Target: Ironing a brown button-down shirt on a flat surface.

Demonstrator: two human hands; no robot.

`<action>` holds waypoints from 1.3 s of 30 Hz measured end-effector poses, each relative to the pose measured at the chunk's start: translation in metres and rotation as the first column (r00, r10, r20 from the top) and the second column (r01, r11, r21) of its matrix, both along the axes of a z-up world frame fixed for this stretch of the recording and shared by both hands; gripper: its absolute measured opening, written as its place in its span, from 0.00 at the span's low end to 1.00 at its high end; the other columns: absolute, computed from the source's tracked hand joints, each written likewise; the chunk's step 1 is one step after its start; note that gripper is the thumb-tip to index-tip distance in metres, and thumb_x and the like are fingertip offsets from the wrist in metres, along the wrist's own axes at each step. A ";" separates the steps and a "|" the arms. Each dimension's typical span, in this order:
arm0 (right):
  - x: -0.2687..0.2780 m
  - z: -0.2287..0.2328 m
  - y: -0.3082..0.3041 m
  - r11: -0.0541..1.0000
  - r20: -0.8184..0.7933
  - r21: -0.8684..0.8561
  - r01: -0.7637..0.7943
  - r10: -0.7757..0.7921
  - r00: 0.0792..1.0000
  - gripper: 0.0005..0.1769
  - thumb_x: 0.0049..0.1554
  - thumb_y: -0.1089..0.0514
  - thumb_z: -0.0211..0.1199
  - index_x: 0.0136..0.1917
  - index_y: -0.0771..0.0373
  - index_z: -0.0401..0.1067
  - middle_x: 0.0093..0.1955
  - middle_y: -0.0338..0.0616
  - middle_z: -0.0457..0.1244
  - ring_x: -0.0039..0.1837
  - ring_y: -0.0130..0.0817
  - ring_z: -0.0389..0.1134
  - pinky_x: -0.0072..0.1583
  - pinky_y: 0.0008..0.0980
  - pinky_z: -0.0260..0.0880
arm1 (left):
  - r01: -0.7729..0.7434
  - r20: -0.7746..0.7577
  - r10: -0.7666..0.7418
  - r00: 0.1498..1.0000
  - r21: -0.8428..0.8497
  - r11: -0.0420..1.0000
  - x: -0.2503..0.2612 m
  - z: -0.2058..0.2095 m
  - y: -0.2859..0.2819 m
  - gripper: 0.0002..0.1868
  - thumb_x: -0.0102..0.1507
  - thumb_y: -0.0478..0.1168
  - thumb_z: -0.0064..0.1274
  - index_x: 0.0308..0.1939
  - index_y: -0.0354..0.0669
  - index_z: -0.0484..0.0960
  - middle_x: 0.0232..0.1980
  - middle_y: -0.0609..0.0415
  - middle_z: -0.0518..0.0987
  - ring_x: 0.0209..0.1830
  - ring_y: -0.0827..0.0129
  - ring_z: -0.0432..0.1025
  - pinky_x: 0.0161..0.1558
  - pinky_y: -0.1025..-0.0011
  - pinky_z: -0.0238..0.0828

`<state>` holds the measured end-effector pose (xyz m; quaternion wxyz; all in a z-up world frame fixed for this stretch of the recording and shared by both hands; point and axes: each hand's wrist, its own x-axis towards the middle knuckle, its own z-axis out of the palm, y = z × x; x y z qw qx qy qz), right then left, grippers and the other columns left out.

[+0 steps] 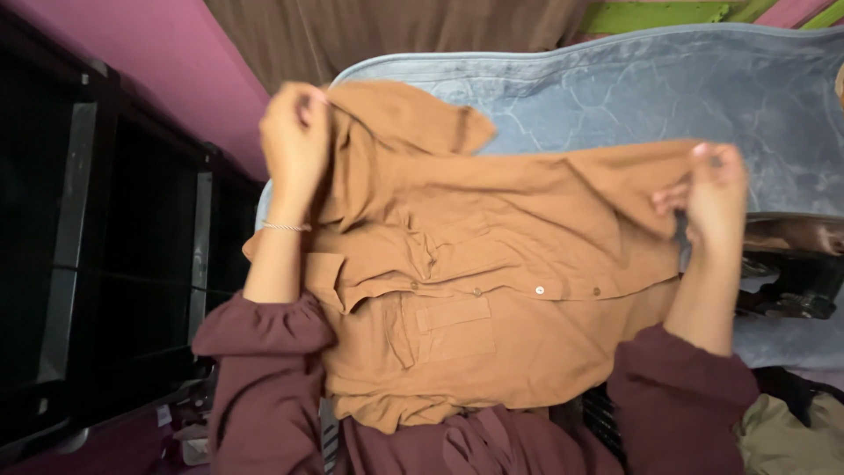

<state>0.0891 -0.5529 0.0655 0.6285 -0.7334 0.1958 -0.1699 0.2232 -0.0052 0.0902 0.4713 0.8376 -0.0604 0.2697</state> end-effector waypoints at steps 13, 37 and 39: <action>0.075 -0.043 -0.005 0.497 -0.044 -0.867 -0.033 -0.012 0.999 0.44 0.62 0.48 0.73 0.82 0.67 0.57 0.72 0.67 0.59 0.71 0.64 0.63 0.69 0.48 0.65 | 0.137 -0.348 -0.007 0.937 0.350 0.927 -0.017 -0.015 0.027 0.33 0.62 0.64 0.60 0.53 0.38 0.84 0.52 0.41 0.81 0.49 0.51 0.79 0.50 0.56 0.74; 0.109 -0.005 0.024 0.394 0.308 -0.899 0.193 0.253 0.917 0.42 0.44 0.72 0.65 0.73 0.77 0.63 0.67 0.87 0.49 0.61 0.77 0.59 0.60 0.57 0.64 | 0.116 -0.214 -0.076 0.974 0.180 0.977 -0.011 -0.012 0.010 0.33 0.60 0.38 0.61 0.68 0.40 0.67 0.75 0.33 0.60 0.61 0.41 0.71 0.55 0.55 0.72; 0.087 -0.002 0.040 0.327 0.185 -0.937 0.126 0.157 0.970 0.44 0.49 0.66 0.72 0.77 0.72 0.62 0.71 0.76 0.48 0.62 0.75 0.58 0.64 0.57 0.63 | 0.131 0.052 -0.157 0.986 0.333 0.934 -0.027 -0.001 0.016 0.40 0.58 0.42 0.67 0.70 0.35 0.64 0.70 0.28 0.64 0.62 0.36 0.67 0.55 0.53 0.71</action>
